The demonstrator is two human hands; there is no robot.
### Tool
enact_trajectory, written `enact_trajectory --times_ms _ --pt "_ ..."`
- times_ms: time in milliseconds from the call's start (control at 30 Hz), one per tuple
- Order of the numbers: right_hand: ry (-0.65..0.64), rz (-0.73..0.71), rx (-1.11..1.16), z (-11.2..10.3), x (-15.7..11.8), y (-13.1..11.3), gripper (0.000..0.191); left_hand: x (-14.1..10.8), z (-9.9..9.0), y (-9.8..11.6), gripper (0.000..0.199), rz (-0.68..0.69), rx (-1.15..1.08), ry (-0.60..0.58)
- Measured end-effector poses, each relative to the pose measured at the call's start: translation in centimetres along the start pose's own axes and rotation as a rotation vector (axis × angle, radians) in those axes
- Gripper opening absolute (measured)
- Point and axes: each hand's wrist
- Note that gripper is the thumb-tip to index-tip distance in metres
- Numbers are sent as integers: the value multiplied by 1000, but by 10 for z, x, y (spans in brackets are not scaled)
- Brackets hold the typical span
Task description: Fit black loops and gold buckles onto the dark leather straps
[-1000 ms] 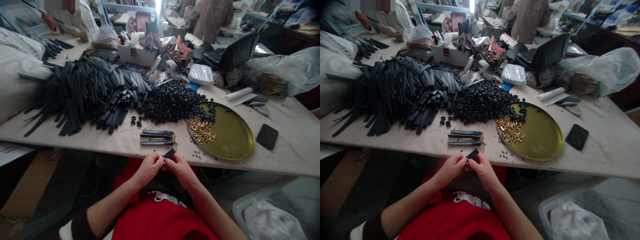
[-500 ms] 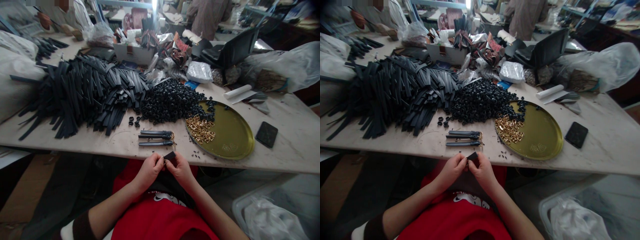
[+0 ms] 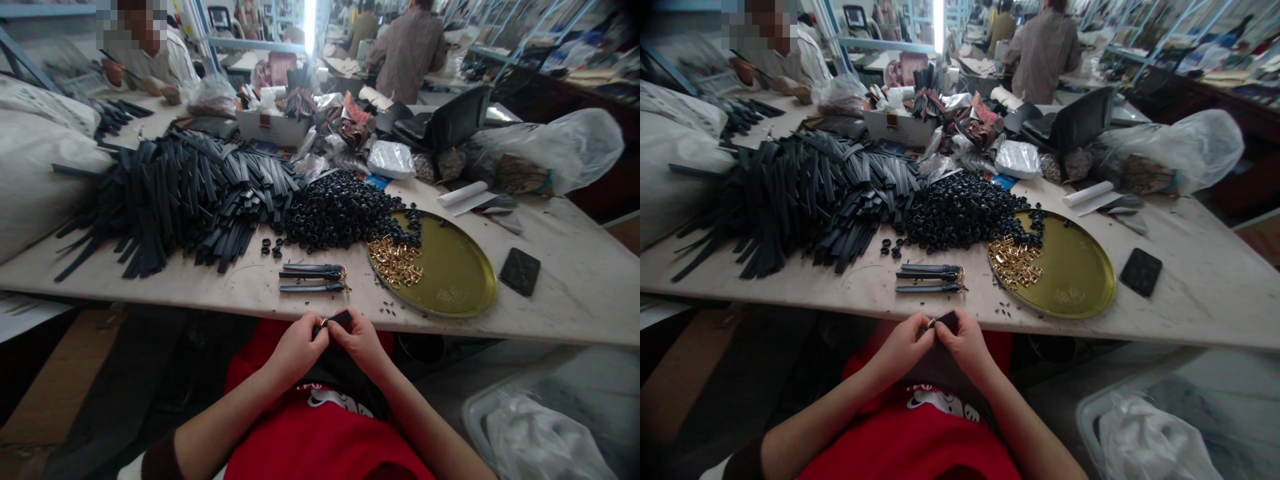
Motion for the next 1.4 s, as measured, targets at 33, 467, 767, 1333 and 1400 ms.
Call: enact_trajectory --times_ms 33,467,767,1333,1400 --pt "-25 48 61 -1 0 -1 23 -2 -3 4 14 13 -14 -27" --pt "36 -153 27 0 7 -16 18 29 -8 2 31 -72 -175 -182" --pt "-131 -200 -216 -49 55 -33 23 61 -7 12 23 135 -31 -204" --pt "561 -410 -626 -131 204 -30 9 70 -2 2 30 28 -49 -174" --pt "528 -401 -566 -124 185 -36 18 70 -5 9 29 47 -72 -145"
Point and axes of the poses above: each hand's wrist, its own x-axis towards the middle knuckle, its own z-axis out of the palm, y = z × x, and after that the axes turned 14 degrees about y, right-handed
